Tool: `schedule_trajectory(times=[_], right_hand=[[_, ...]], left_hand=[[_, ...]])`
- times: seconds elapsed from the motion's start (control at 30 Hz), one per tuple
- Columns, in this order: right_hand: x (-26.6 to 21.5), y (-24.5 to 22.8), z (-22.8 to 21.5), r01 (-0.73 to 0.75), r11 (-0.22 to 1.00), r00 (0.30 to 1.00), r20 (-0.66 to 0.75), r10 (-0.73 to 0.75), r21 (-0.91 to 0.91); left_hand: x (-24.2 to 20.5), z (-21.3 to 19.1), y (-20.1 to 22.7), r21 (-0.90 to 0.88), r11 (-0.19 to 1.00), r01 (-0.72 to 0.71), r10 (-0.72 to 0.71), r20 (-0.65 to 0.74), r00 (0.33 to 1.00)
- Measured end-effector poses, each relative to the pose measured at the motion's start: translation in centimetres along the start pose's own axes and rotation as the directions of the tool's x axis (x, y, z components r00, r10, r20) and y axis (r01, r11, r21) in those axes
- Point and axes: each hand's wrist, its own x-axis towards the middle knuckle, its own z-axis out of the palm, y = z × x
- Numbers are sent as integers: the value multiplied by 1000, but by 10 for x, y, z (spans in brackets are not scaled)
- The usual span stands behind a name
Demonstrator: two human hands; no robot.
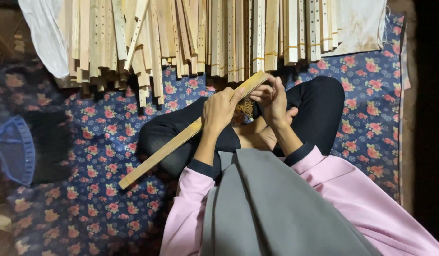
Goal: The person is sitting on the floor and wrapping individual wooden slats with a thin material, likely for protection or decoration.
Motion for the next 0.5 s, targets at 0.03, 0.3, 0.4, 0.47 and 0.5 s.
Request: schedule_trajectory(times=[0.03, 0.3, 0.4, 0.47, 0.5], right_hand=[[10, 11, -10, -8, 1000, 1000, -1, 8, -1], [69, 114, -67, 177, 187, 984, 173, -38, -966], [67, 111, -48, 230, 117, 973, 230, -10, -966], [64, 109, -48, 322, 86, 946, 318, -60, -943], [64, 106, -50, 405, 45, 910, 397, -119, -913]], left_hand=[[0, 0, 2, 0, 1000, 7, -7, 4, 1000], [-11, -4, 16, -36, 999, 39, -36, 88, 995], [-18, -5, 17, -33, 999, 28, -26, 70, 997], [-18, -5, 14, -45, 999, 31, -28, 59, 998], [-17, -3, 13, -60, 998, 20, -17, 50, 999]])
